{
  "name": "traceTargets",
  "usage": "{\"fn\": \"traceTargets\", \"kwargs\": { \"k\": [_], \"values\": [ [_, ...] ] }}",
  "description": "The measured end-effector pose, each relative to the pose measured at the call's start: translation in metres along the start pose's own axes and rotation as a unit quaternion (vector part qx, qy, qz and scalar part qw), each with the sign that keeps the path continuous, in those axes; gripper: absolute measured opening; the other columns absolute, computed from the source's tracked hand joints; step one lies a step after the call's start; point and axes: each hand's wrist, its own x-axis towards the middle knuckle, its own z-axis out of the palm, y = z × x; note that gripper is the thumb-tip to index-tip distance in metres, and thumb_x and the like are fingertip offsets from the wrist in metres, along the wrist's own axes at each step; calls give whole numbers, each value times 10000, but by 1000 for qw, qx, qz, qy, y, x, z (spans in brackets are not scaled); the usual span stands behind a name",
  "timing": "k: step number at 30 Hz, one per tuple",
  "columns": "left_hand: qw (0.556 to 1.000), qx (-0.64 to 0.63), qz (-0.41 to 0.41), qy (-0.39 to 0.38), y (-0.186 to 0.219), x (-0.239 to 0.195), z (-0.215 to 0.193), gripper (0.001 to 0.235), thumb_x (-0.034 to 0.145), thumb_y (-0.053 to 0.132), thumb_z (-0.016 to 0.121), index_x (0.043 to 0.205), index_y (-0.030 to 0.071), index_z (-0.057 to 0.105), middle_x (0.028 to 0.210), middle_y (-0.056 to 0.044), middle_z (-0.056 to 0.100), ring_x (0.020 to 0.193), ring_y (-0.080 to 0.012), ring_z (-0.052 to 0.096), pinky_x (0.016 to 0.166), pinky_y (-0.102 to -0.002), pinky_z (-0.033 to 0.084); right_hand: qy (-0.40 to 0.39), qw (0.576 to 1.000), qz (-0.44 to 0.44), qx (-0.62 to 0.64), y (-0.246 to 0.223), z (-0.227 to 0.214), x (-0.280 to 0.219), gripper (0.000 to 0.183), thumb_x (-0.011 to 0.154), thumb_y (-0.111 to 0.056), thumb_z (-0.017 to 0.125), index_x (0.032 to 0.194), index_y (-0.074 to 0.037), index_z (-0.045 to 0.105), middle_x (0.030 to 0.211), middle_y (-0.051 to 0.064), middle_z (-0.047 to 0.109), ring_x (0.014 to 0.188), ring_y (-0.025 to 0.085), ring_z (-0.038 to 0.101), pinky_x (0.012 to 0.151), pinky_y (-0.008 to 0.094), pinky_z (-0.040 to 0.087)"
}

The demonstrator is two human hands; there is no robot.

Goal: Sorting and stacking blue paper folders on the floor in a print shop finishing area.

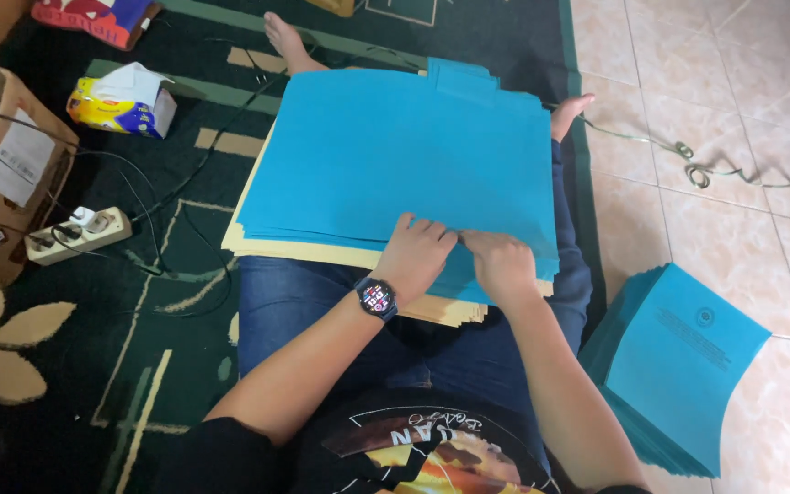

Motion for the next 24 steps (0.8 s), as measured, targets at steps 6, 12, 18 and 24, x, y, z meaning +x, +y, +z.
{"fn": "traceTargets", "kwargs": {
  "k": [6,12,18,24],
  "values": [
    [994,-85,-33,-63,3,-10,4,601,938,-18,619,1514,37,454,1521,-197,510,1450,-399,445,1158,-623,343,98,994,-38,-4,-38,-10,-17,279,989,-220,635,1251,-199,729,1257,0,702,1226,220,645,1059,444,478],
    [988,-133,-31,-76,-12,-35,-36,669,989,-83,509,1603,141,365,1559,-209,464,1448,-421,445,1168,-643,351,206,820,316,430,-7,-31,-58,611,1128,-323,493,1606,-13,272,1634,259,274,1533,437,226,1259,610,173],
    [988,-65,-49,-134,-5,-26,-18,578,1008,42,482,1566,181,428,1600,-143,434,1496,-378,384,1196,-629,302,44,683,232,691,-38,-56,-22,787,1119,-500,289,1637,26,17,1698,307,23,1551,510,61,1273,585,83],
    [986,-55,0,-159,8,-16,2,701,992,-10,506,1631,169,280,1636,-159,372,1523,-411,322,1204,-677,212,-240,891,198,331,-49,-41,-24,651,1134,-447,233,1669,-82,167,1728,194,105,1582,373,87,1280,497,52]
  ]
}}
